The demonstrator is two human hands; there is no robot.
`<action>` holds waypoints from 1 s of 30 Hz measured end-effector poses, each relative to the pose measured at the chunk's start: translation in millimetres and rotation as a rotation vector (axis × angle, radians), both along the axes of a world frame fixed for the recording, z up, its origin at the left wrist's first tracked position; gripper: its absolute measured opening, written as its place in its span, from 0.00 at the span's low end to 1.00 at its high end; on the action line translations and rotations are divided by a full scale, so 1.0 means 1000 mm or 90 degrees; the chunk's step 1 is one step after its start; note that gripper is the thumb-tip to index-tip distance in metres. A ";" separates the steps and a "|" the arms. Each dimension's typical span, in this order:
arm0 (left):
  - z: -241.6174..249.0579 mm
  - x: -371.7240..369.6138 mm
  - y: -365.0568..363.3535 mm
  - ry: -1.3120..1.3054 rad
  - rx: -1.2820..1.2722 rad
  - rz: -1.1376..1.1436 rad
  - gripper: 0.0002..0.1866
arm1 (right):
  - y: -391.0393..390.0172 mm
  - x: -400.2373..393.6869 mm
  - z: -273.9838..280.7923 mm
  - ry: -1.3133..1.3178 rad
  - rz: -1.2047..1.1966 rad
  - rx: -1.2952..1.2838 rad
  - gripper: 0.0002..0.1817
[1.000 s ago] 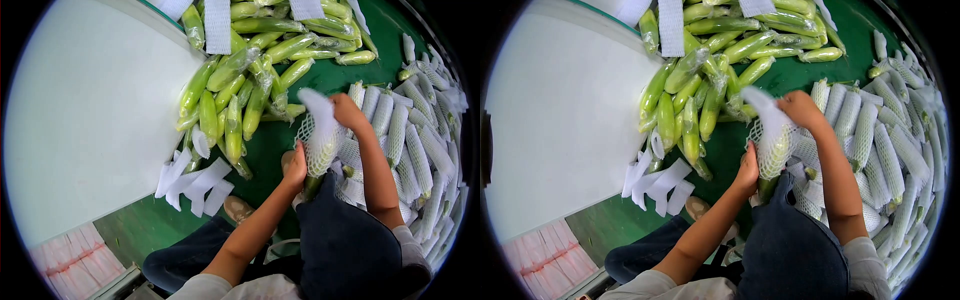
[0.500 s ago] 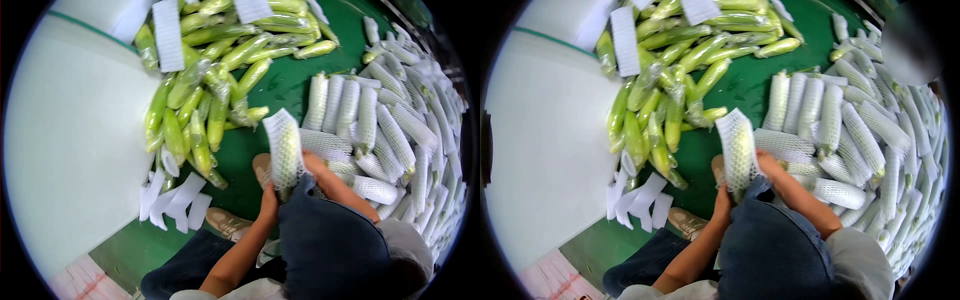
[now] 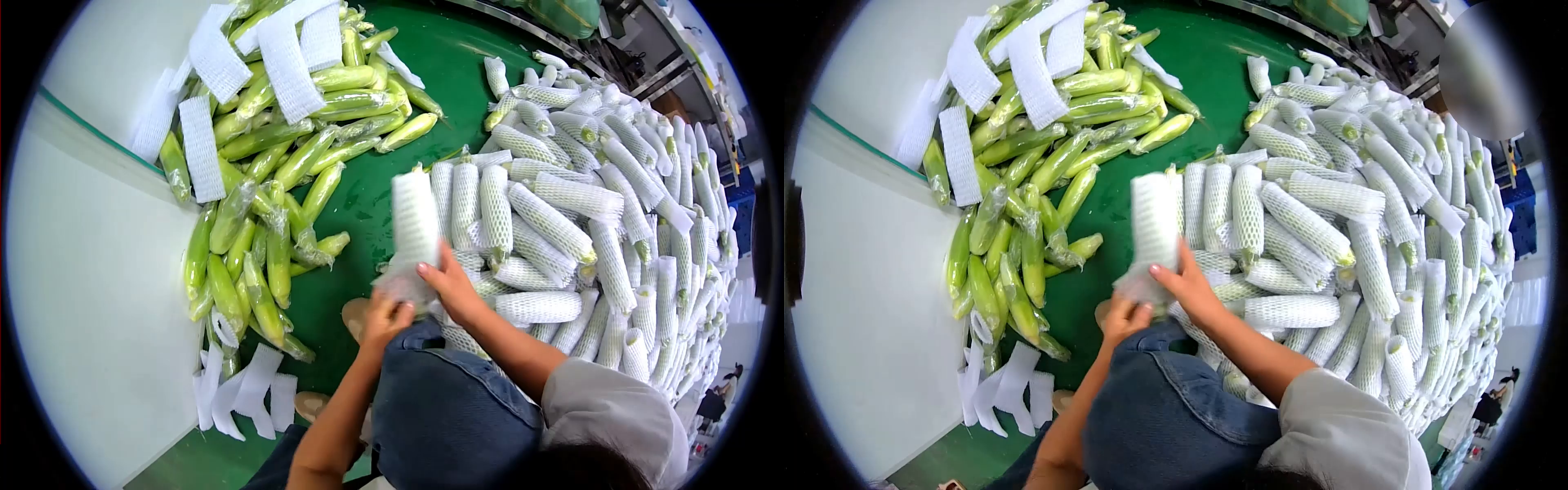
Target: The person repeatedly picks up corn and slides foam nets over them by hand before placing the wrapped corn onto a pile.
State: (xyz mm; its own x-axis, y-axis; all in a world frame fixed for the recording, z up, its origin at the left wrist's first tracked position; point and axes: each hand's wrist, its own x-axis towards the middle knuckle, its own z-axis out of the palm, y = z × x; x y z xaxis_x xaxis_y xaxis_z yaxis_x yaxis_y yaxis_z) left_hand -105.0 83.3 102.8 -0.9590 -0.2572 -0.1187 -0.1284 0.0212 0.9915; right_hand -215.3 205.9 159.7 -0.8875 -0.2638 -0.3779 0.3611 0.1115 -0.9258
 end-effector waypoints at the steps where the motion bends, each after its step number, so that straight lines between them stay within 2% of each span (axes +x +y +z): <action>1: 0.000 0.005 0.006 0.079 -0.082 -0.121 0.20 | 0.002 -0.007 0.022 -0.007 -0.006 0.162 0.43; 2: 0.010 0.007 0.003 0.014 0.055 -0.212 0.20 | 0.023 -0.022 0.026 0.020 -0.002 0.223 0.45; 3: 0.020 0.012 -0.006 -0.059 0.193 -0.281 0.20 | 0.042 -0.019 0.038 0.101 -0.070 0.364 0.41; 4: 0.021 0.029 -0.016 -0.062 0.184 -0.216 0.19 | 0.077 -0.023 0.046 0.247 -0.032 0.506 0.45; 5: 0.034 0.046 -0.033 0.036 0.003 -0.130 0.16 | 0.123 -0.019 0.049 0.385 -0.004 0.507 0.42; 7: 0.029 0.104 -0.078 -0.006 -0.372 -0.155 0.16 | 0.217 -0.010 0.056 0.677 0.037 0.528 0.41; 8: 0.018 0.137 -0.102 0.022 -0.418 -0.203 0.18 | 0.256 -0.006 0.067 0.708 0.143 0.714 0.45; 9: 0.012 0.169 -0.121 -0.028 -0.441 -0.291 0.19 | 0.279 0.004 0.082 0.778 0.299 0.921 0.42; 11: -0.007 0.234 -0.146 -0.041 -0.497 -0.444 0.18 | 0.332 0.011 0.061 0.653 0.517 1.256 0.38; 12: -0.002 0.251 -0.151 -0.041 -0.500 -0.399 0.18 | 0.328 0.015 0.047 0.752 0.419 1.135 0.36; 14: 0.004 0.269 -0.165 -0.016 -0.509 -0.318 0.18 | 0.312 0.022 0.041 0.701 0.296 1.113 0.37; 15: -0.004 0.273 -0.171 -0.076 -0.558 -0.148 0.18 | 0.294 0.026 0.043 0.679 0.235 1.097 0.38; 16: -0.019 0.274 -0.176 -0.128 -0.598 0.021 0.19 | 0.273 0.017 0.046 0.787 0.274 0.921 0.38; 18: -0.035 0.246 -0.200 -0.179 -0.648 0.269 0.17 | 0.199 0.008 0.055 0.814 0.329 0.698 0.38; 21: -0.063 0.227 -0.224 -0.405 -0.701 0.101 0.15 | 0.070 0.027 0.029 0.439 0.369 0.360 0.26; 22: -0.068 0.221 -0.223 -0.345 -0.747 0.113 0.13 | 0.027 0.026 0.012 0.257 0.365 0.213 0.21; 23: -0.063 0.212 -0.216 -0.321 -0.747 0.123 0.12 | -0.024 0.033 0.017 0.175 0.398 0.125 0.17; 25: -0.022 0.182 -0.196 -0.273 -0.751 0.138 0.12 | -0.098 0.039 0.009 0.312 0.591 0.059 0.10; 27: 0.016 0.158 -0.175 -0.225 -0.670 0.202 0.11 | -0.144 0.057 -0.011 0.196 0.707 -0.048 0.10; 28: 0.028 0.147 -0.166 -0.206 -0.620 0.244 0.11 | -0.160 0.070 -0.028 0.218 0.683 -0.126 0.12; 29: 0.035 0.136 -0.161 -0.183 -0.574 0.288 0.11 | -0.168 0.081 -0.032 0.170 0.690 -0.120 0.13; 30: 0.038 0.127 -0.157 -0.238 -0.379 0.317 0.11 | -0.174 0.088 -0.037 0.106 0.663 -0.119 0.13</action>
